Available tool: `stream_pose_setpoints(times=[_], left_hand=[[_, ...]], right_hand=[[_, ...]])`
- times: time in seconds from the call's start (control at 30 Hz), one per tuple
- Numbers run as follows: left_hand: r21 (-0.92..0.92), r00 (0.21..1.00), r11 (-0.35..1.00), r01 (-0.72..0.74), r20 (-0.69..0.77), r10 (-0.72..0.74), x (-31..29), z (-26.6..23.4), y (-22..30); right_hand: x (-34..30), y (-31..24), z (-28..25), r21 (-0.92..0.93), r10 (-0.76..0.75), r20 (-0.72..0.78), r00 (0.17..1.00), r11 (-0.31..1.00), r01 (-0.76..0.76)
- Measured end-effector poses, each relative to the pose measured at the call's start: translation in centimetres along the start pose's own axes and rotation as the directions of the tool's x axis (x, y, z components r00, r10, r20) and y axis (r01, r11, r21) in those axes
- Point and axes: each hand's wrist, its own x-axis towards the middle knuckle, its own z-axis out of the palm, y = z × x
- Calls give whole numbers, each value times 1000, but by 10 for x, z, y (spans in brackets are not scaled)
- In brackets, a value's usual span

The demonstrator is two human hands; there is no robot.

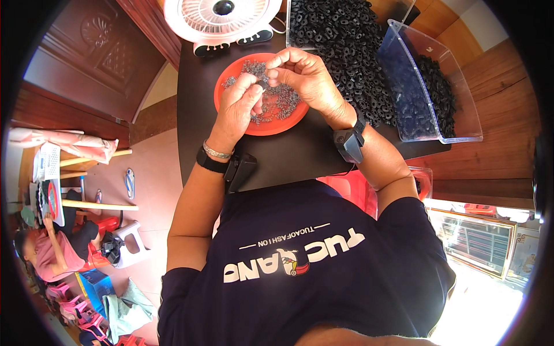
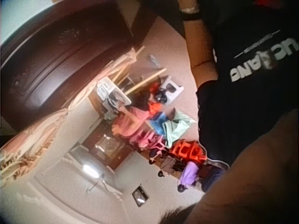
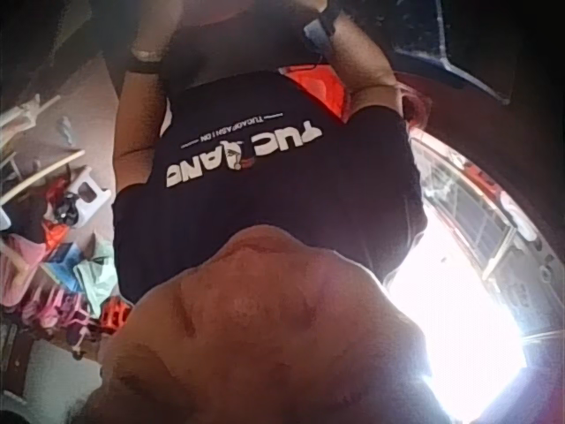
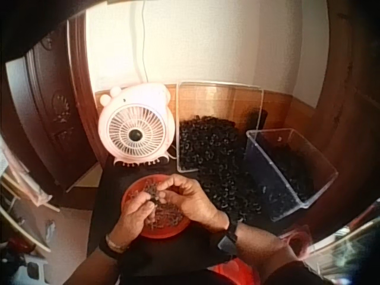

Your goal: Manually assembling small black plastic components by inserting metal pins.

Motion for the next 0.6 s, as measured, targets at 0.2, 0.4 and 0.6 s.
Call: stream_pose_setpoints(times=[0.2, 0.4, 0.6], left_hand=[[-84, 998, 994, 64, -1, -65, -2, 2, 10], [-179, 995, 978, 104, 16, -103, -4, 1, 15], [-255, 993, 960, 116, -3, -121, -2, 1, 15]], right_hand=[[0, -3, 0, -18, 9, -15, 1000, 1000, -9], [0, -2, -2, 17, 4, 4, 1000, 1000, -4], [-1, -5, -2, -21, -32, -6, 999, 999, 32]])
